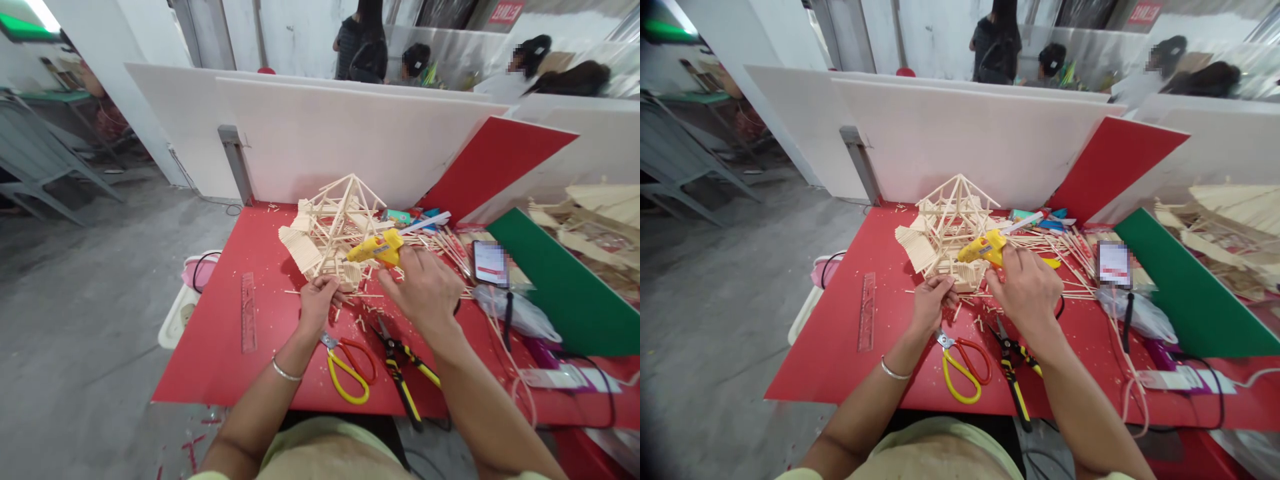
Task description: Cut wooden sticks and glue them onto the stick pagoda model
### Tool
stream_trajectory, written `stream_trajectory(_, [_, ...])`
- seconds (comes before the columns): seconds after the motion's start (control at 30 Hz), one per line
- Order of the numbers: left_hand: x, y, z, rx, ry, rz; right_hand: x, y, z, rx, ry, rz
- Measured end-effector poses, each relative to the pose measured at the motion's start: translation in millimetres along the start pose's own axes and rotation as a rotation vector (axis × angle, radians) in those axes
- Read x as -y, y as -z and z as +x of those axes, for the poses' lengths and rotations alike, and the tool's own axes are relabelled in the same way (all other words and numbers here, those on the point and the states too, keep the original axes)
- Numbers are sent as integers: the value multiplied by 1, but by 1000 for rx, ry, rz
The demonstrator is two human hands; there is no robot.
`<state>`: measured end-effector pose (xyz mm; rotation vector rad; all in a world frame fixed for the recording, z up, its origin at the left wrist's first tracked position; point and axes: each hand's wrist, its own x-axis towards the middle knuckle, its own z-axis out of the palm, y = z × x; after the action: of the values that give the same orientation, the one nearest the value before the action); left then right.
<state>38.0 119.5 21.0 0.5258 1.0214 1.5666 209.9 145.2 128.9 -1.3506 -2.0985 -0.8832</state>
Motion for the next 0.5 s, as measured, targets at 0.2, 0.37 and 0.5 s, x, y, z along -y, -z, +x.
stream_trajectory(0.2, [-3, -3, 1, 63, 53, 6, -6, -1, -7, -4, -22, -14])
stream_trajectory(0.37, [-5, -7, 3, 65, 55, 14, -10, -1, -9, -5, -44, -34])
stream_trajectory(0.5, [-3, -6, 5, 82, 43, 10, -10, 2, -9, -1, -41, -28])
